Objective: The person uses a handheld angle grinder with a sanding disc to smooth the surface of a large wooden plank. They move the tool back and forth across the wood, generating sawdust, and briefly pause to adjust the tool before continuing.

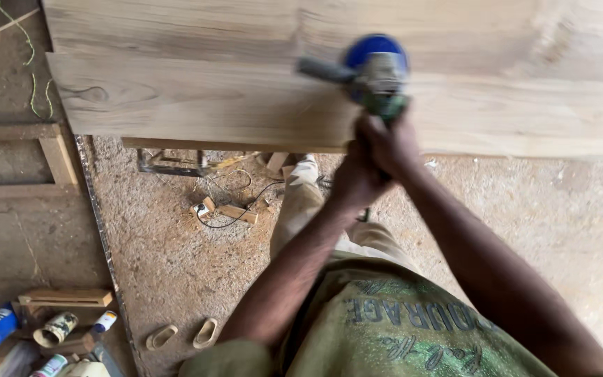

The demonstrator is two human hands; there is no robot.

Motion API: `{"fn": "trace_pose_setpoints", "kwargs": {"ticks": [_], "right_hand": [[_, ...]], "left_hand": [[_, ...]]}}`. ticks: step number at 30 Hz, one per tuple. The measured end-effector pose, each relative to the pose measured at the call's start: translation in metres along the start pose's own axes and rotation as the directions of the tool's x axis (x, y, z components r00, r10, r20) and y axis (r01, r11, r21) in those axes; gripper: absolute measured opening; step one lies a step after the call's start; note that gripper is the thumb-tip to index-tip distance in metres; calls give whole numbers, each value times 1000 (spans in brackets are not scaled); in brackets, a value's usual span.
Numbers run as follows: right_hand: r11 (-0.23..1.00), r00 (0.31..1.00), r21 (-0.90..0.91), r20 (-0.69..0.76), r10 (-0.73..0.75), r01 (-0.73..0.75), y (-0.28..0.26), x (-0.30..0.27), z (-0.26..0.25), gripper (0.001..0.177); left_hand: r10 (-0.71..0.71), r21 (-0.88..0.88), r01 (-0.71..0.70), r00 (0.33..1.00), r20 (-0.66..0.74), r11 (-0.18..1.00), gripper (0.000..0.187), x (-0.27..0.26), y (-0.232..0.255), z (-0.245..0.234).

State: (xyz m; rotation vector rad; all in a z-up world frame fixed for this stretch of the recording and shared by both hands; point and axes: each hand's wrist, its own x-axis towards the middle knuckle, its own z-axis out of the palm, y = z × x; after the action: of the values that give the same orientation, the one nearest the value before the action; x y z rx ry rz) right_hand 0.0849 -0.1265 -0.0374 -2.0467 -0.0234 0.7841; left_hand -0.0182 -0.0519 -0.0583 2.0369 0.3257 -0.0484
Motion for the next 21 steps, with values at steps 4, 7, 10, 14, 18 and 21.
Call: {"fn": "trace_pose_setpoints", "kwargs": {"ticks": [4,7,10,14,18,21], "right_hand": [[989,983,-122,172,-66,88,-87,11,91,77],[942,945,-302,324,-40,144,-135,16,157,91],[910,887,-239,402,-225,339,-169,16,212,96],[902,857,-295,496,-138,316,-200,17,250,98],[912,867,-327,494,-60,249,-209,17,237,98],[942,898,-300,440,-1,148,-198,18,198,94]], "left_hand": [[-41,-189,13,988,-148,982,103,-15,-37,-95],[-94,-54,83,964,-251,995,97,-31,-61,-153],[-7,275,89,959,-285,957,88,-38,-81,-200],[-68,242,159,937,-344,957,93,-39,-90,-237],[-289,-19,300,899,-328,954,93,-34,-78,-234],[-166,-295,71,937,-309,953,99,-21,-57,-203]]}}
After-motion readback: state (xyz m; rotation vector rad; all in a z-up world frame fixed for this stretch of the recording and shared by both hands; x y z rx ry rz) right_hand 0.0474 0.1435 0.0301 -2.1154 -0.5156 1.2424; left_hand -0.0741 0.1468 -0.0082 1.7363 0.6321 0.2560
